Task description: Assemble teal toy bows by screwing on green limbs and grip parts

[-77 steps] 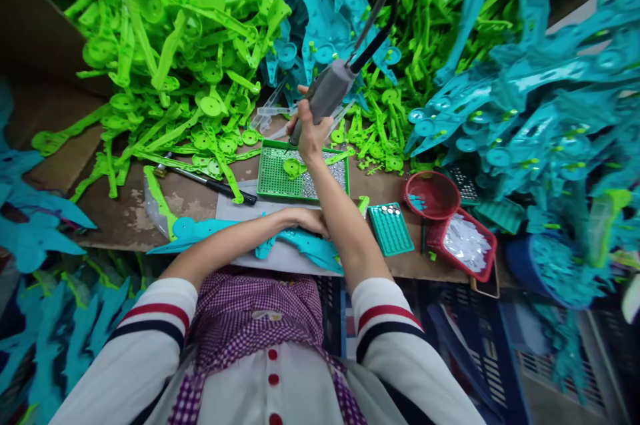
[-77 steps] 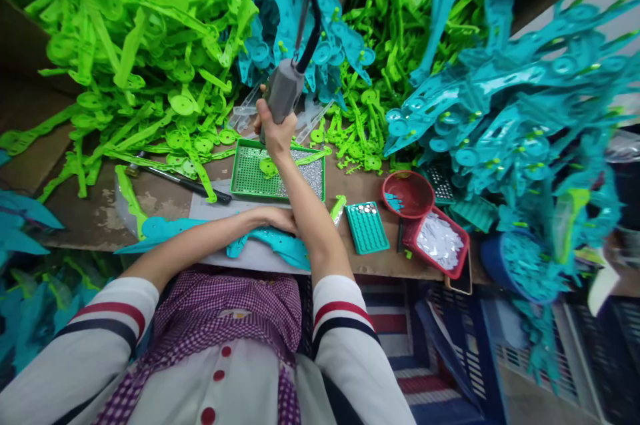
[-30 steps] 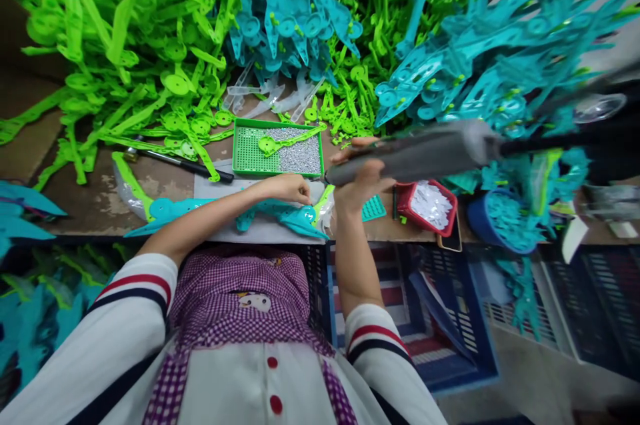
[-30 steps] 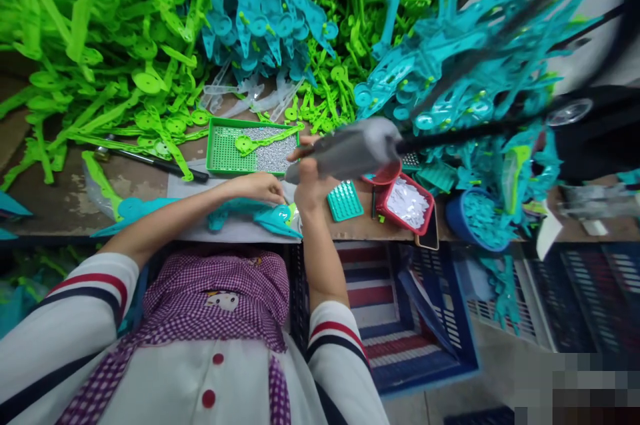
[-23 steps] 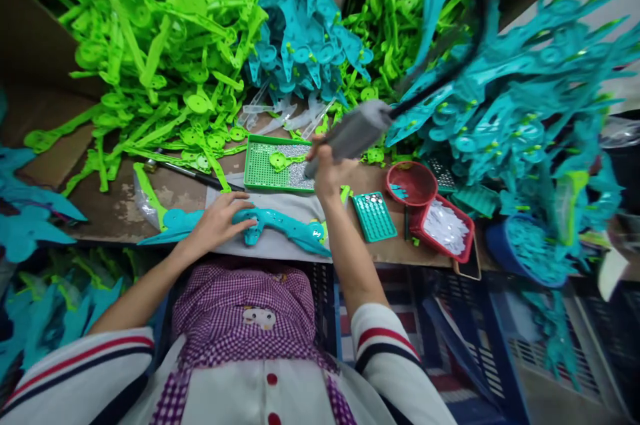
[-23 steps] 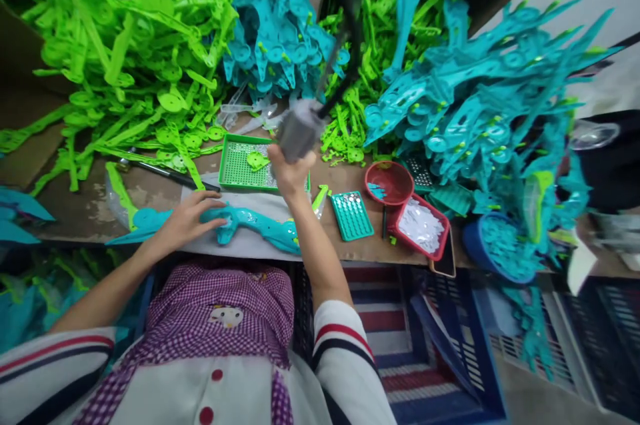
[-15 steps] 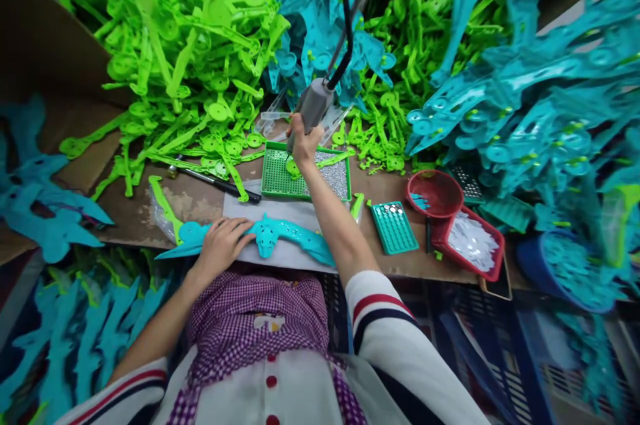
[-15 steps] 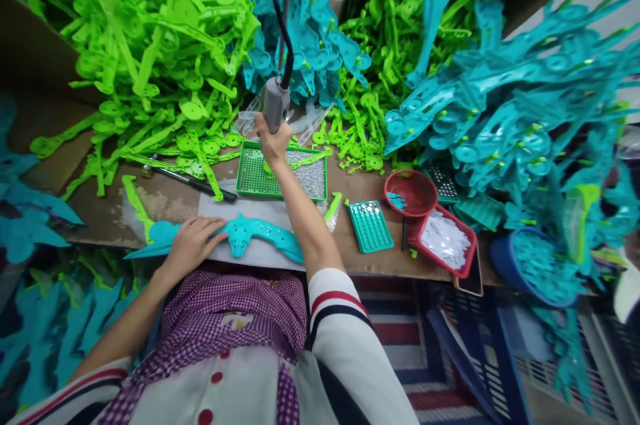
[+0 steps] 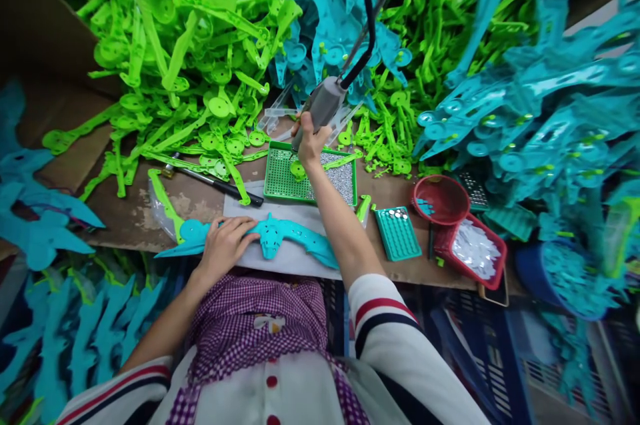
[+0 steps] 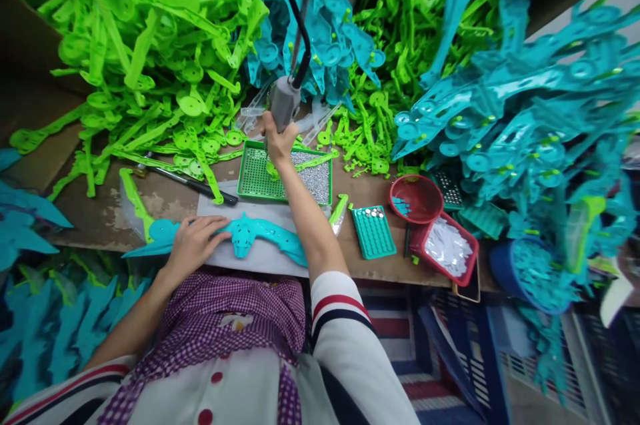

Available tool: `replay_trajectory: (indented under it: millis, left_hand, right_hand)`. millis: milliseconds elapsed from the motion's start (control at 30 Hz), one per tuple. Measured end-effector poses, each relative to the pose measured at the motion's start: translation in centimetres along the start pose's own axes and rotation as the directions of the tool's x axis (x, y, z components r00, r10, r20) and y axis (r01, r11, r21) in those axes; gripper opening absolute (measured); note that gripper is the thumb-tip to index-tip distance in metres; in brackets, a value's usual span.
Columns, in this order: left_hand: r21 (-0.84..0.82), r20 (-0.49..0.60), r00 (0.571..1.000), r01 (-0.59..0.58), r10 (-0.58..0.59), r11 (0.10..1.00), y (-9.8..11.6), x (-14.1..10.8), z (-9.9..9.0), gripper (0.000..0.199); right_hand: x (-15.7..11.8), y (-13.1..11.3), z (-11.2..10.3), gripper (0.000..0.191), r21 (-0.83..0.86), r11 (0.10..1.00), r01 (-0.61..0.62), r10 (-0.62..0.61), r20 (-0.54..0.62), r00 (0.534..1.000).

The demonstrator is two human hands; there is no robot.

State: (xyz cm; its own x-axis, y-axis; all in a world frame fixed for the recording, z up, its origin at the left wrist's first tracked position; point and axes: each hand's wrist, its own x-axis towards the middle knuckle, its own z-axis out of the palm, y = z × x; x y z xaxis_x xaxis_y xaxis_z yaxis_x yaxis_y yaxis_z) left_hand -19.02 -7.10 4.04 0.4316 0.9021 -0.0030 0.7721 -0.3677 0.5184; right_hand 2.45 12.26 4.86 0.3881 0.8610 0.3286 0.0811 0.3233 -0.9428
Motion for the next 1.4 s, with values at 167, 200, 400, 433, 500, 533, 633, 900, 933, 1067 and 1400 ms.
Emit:
replay_trajectory:
  millis: [167,200,400,433,500,533,633,900,933,1067,1400]
  left_hand:
    - [-0.024,0.110,0.994,-0.023,0.026,0.999,-0.1,0.8,-0.7,0.031]
    - [-0.029,0.143,0.989,-0.034,0.038,0.999,-0.3,1.0,-1.0,0.035]
    - [-0.109,0.270,0.958,-0.069,0.097,0.992,-1.0,4.0,-3.4,0.043]
    - [-0.129,0.254,0.962,-0.073,0.105,0.989,-0.7,4.7,-3.6,0.041]
    - [-0.168,0.235,0.962,-0.104,0.142,0.980,0.4,6.3,-3.4,0.040]
    - [-0.181,0.247,0.953,-0.131,0.174,0.975,1.2,7.0,-3.0,0.041]
    - [-0.172,0.343,0.900,-0.220,0.268,0.960,3.8,8.2,-0.6,0.048]
    - [-0.099,0.419,0.855,-0.293,0.307,0.951,5.7,7.7,3.3,0.042]
    - [-0.090,0.418,0.855,-0.297,0.307,0.951,5.6,7.7,3.2,0.041]
    - [-0.059,0.405,0.863,-0.306,0.303,0.950,5.6,7.5,3.1,0.040]
    - [-0.087,0.367,0.870,-0.321,0.330,0.943,5.7,7.4,3.4,0.035]
  right_hand:
    - [0.7,-0.6,-0.7,0.049,-0.041,0.998,0.038,-0.037,0.022,0.999]
    - [0.7,-1.2,-1.2,0.049,-0.057,0.997,0.053,-0.052,0.029,0.998]
    - [-4.8,-7.7,-6.9,0.057,-0.030,0.997,0.074,-0.075,-0.049,0.996]
    - [-6.6,-8.8,-7.9,0.057,0.003,0.998,0.067,-0.067,-0.074,0.995]
    - [-10.1,-10.3,-9.7,0.058,0.035,0.999,0.034,-0.031,-0.085,0.996]
    - [-11.7,-10.7,-10.3,0.059,0.040,0.999,0.005,-0.002,-0.073,0.997]
    - [-14.6,-10.6,-11.2,0.063,0.063,0.995,-0.076,0.078,-0.027,0.997]
    - [-15.2,-9.4,-10.9,0.063,0.163,0.976,-0.141,0.142,0.005,0.990]
    - [-15.3,-9.3,-10.9,0.061,0.170,0.975,-0.145,0.148,-0.004,0.989]
    - [-15.6,-8.6,-10.6,0.054,0.125,0.969,-0.213,0.214,0.008,0.977]
    - [-15.8,-9.2,-11.1,0.044,0.045,0.971,-0.233,0.221,0.191,0.956]
